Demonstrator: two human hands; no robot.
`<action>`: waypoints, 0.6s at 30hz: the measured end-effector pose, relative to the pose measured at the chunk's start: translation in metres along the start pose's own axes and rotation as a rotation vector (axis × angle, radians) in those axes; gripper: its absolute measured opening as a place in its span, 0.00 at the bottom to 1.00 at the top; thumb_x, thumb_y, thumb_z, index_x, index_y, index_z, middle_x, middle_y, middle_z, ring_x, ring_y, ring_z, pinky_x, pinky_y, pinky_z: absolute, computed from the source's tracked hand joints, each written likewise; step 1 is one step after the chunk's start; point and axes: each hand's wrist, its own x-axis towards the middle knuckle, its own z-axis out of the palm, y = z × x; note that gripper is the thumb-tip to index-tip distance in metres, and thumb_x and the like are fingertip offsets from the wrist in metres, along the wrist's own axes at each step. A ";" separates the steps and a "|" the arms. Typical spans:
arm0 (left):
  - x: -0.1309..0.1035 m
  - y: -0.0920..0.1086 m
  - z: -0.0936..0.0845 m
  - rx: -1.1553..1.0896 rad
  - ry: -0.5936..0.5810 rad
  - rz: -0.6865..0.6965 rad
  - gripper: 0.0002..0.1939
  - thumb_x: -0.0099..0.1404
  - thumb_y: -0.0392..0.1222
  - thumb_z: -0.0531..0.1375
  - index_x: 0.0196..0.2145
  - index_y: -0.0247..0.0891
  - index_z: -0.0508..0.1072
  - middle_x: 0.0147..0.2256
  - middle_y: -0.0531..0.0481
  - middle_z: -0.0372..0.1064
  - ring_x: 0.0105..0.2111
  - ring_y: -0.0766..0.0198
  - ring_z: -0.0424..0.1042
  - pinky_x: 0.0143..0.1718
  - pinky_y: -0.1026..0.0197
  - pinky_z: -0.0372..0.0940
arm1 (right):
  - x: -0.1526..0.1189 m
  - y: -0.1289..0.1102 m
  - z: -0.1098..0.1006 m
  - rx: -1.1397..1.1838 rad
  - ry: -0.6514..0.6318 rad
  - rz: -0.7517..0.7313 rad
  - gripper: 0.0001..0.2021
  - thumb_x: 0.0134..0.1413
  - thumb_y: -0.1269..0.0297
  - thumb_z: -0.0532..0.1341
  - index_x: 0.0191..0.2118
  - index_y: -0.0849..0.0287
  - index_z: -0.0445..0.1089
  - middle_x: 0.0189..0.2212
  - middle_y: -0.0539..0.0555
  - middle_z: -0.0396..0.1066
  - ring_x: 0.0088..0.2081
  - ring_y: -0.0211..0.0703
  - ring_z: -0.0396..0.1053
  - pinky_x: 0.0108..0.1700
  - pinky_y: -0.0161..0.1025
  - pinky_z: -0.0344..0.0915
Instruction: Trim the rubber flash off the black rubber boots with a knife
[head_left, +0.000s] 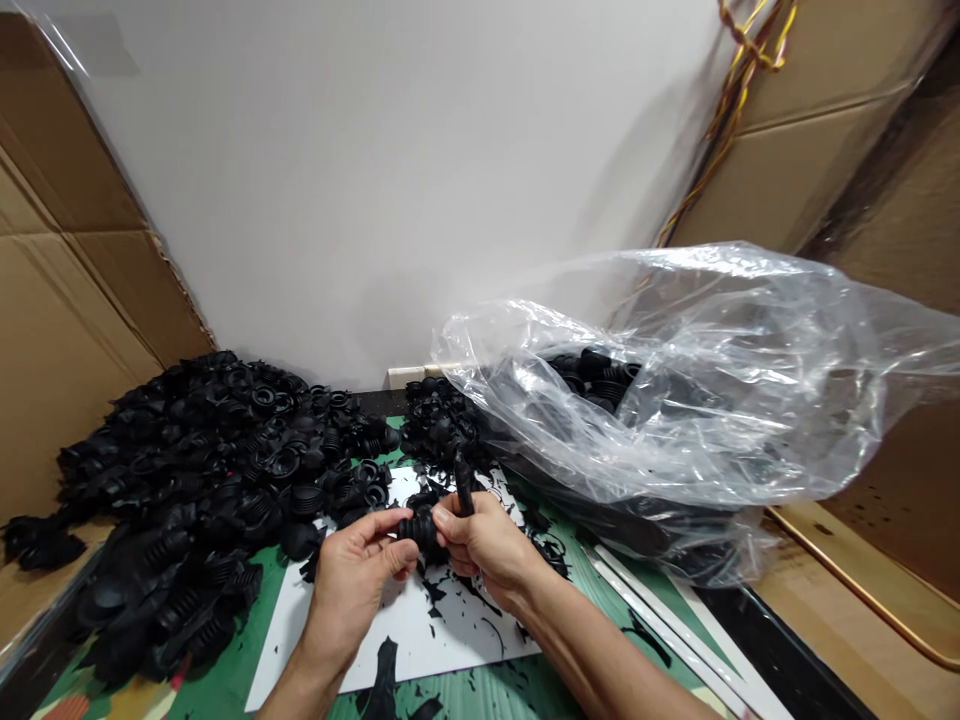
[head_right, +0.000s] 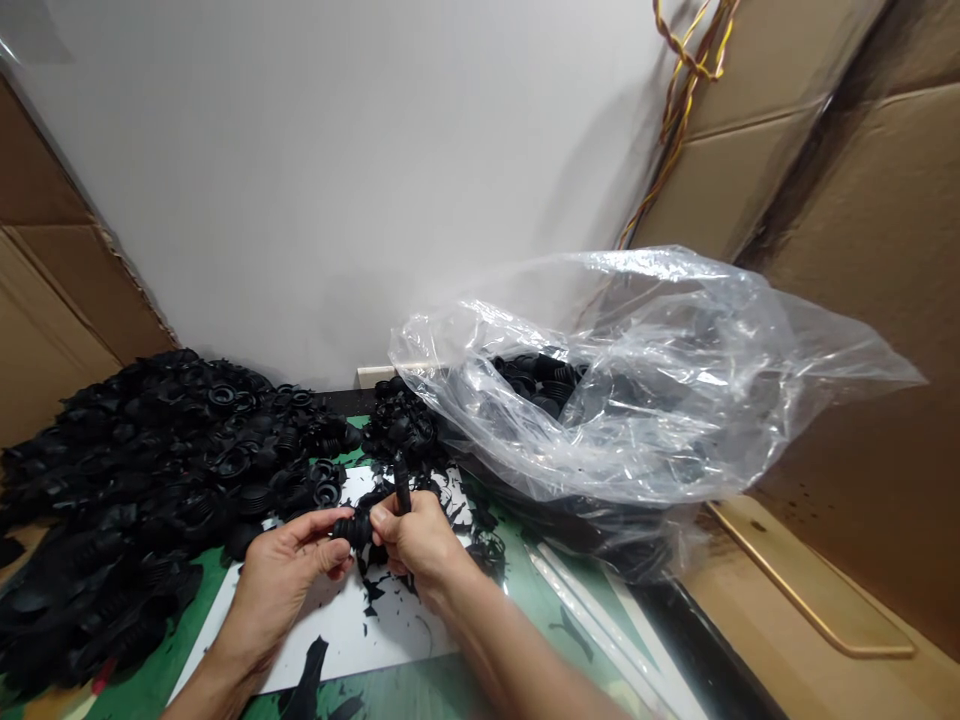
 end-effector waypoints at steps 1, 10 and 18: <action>0.000 0.001 0.001 -0.001 0.003 -0.002 0.15 0.37 0.38 0.67 0.28 0.32 0.78 0.13 0.52 0.70 0.15 0.67 0.63 0.19 0.63 0.60 | 0.000 0.000 0.000 0.004 -0.001 0.001 0.13 0.38 0.64 0.63 0.15 0.59 0.58 0.07 0.39 0.46 0.12 0.25 0.38 0.16 0.31 0.37; 0.002 -0.003 -0.002 -0.103 0.054 -0.069 0.19 0.34 0.44 0.71 0.26 0.32 0.76 0.13 0.53 0.68 0.13 0.68 0.64 0.15 0.66 0.58 | 0.000 0.001 0.001 -0.089 -0.007 -0.109 0.11 0.41 0.59 0.63 0.20 0.61 0.64 0.11 0.41 0.53 0.14 0.27 0.42 0.17 0.32 0.41; 0.004 -0.007 -0.004 -0.244 -0.001 -0.193 0.27 0.35 0.59 0.69 0.21 0.30 0.71 0.16 0.49 0.68 0.11 0.70 0.63 0.08 0.71 0.50 | -0.010 0.002 0.008 -0.533 -0.012 -0.572 0.03 0.42 0.73 0.62 0.25 0.58 0.70 0.27 0.50 0.66 0.31 0.40 0.63 0.33 0.35 0.59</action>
